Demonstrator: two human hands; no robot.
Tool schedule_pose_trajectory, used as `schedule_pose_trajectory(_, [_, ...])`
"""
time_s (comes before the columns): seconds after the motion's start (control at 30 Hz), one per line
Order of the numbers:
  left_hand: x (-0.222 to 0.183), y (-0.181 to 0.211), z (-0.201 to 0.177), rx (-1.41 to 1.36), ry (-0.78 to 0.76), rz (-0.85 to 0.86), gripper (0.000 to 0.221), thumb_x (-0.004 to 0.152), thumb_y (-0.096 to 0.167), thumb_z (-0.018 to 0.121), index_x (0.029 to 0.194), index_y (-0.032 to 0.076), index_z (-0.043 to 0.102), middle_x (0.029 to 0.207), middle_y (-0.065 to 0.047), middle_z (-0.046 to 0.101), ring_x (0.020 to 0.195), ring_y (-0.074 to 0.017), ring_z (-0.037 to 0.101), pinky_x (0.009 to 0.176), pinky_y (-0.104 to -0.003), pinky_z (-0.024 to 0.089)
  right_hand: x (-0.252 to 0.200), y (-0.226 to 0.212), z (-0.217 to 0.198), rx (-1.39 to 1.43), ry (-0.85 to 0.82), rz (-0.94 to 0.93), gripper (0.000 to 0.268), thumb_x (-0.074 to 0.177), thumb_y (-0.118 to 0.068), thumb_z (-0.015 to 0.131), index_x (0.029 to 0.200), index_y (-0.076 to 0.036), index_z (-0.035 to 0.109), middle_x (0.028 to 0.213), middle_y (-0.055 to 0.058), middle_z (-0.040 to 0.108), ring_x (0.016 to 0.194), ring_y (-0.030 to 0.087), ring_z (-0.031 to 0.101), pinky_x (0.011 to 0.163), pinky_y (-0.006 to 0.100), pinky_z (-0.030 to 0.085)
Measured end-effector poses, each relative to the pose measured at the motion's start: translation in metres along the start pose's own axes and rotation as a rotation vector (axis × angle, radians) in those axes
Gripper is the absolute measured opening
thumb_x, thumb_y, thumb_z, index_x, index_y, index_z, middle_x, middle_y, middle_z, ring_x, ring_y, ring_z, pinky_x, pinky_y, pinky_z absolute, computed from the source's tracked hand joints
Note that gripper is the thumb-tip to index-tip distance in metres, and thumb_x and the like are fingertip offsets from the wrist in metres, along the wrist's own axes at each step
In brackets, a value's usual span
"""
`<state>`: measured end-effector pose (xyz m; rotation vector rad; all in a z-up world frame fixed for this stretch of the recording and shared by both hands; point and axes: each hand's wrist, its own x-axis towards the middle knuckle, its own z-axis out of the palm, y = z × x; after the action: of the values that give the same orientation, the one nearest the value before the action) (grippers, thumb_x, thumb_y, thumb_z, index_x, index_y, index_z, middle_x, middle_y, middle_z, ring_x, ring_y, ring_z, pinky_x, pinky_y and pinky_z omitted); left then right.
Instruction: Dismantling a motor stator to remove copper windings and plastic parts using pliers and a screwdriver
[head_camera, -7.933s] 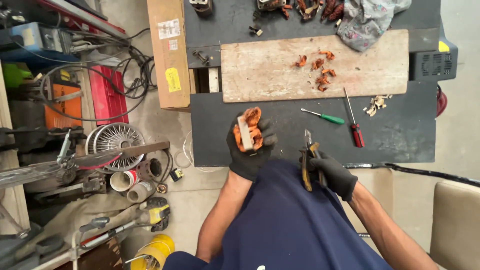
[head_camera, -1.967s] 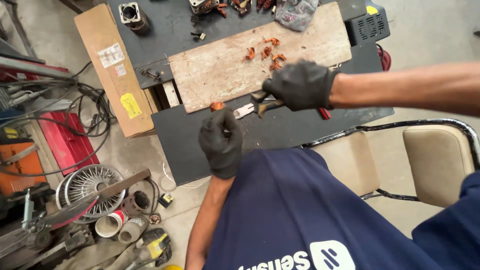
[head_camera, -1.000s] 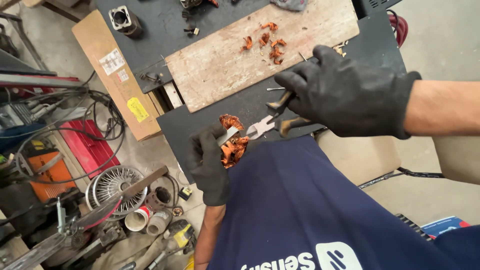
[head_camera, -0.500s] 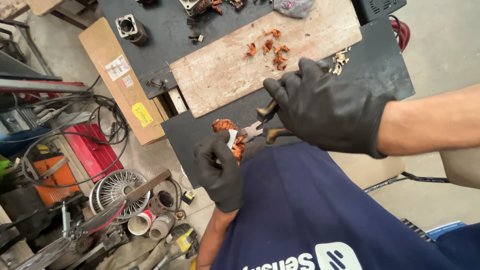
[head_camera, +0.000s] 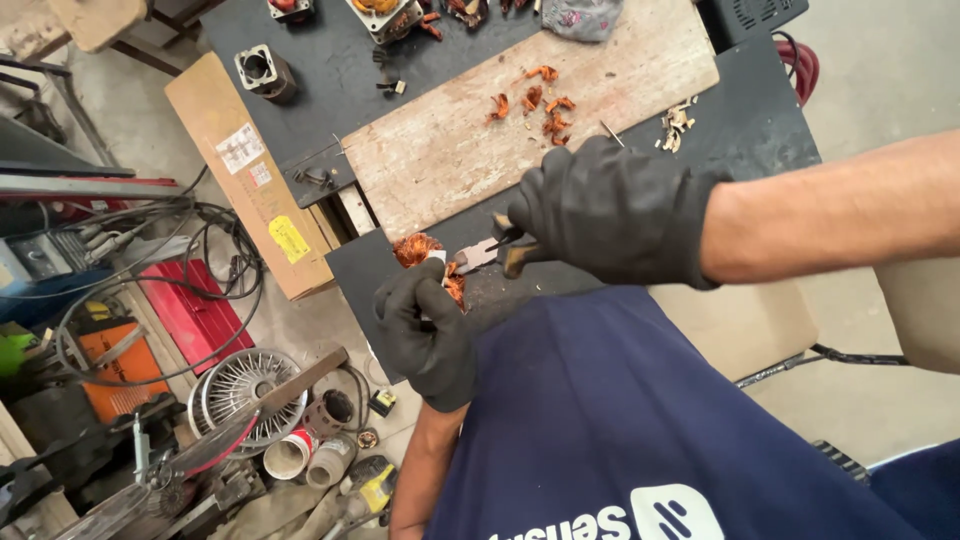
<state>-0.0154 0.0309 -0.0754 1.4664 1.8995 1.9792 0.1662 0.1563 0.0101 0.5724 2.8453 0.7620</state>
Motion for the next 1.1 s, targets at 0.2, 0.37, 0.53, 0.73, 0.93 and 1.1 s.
schedule_pose_trajectory(0.2, [0.002,-0.004,-0.002,-0.015,-0.098,0.093,0.009,0.097,0.006,0.067,0.095,0.000,0.074,0.088,-0.009,0.073,0.077,-0.0226,0.068,0.075,-0.027,0.056,0.007,-0.003,0.022,0.227,-0.119,0.005,0.026,0.098,-0.034,0.050,0.090,-0.012,0.063,0.067,0.008,0.055,0.062,0.029,0.061,0.051,0.038,0.047])
schedule_pose_trajectory(0.37, [0.008,0.001,-0.002,-0.065,-0.289,0.057,0.015,0.093,-0.004,0.062,0.089,0.001,0.076,0.077,-0.014,0.073,0.068,-0.0349,0.069,0.062,-0.037,0.056,0.010,-0.005,0.037,0.441,-0.237,0.008,0.030,0.094,-0.042,0.056,0.089,-0.014,0.062,0.068,0.008,0.059,0.066,0.030,0.066,0.056,0.041,0.052])
schedule_pose_trajectory(0.53, [-0.026,-0.011,0.005,0.050,-0.192,0.097,0.010,0.089,0.004,0.073,0.096,0.009,0.077,0.089,-0.004,0.075,0.077,-0.0234,0.070,0.070,-0.028,0.058,-0.008,-0.012,0.053,0.609,-0.323,-0.005,0.033,0.090,-0.049,0.060,0.088,-0.015,0.062,0.070,0.008,0.062,0.069,0.032,0.070,0.059,0.043,0.057])
schedule_pose_trajectory(0.73, [-0.042,-0.030,0.024,0.113,-0.351,0.192,0.011,0.092,0.010,0.072,0.102,0.005,0.069,0.083,-0.012,0.065,0.069,-0.0348,0.063,0.055,-0.043,0.053,-0.032,-0.050,0.138,0.732,-0.132,0.061,0.040,0.086,-0.061,0.061,0.102,-0.025,0.057,0.074,0.001,0.063,0.075,0.032,0.072,0.064,0.045,0.059])
schedule_pose_trajectory(0.93, [-0.048,-0.049,0.029,0.355,-0.416,0.229,0.022,0.100,0.026,0.065,0.084,0.011,0.061,0.061,-0.007,0.057,0.050,-0.0352,0.060,0.046,-0.047,0.052,-0.036,-0.068,0.149,0.860,-0.133,0.169,0.037,0.081,-0.043,0.070,0.114,-0.031,0.058,0.085,0.000,0.073,0.085,0.030,0.074,0.074,0.043,0.060])
schedule_pose_trajectory(1.1, [-0.056,-0.079,0.034,0.338,-0.505,0.266,0.022,0.101,0.029,0.062,0.085,0.013,0.062,0.062,-0.009,0.058,0.055,-0.0374,0.063,0.047,-0.048,0.052,-0.040,-0.104,0.189,0.947,-0.262,0.242,0.036,0.085,-0.055,0.064,0.108,-0.029,0.054,0.088,0.000,0.071,0.087,0.031,0.074,0.074,0.045,0.061])
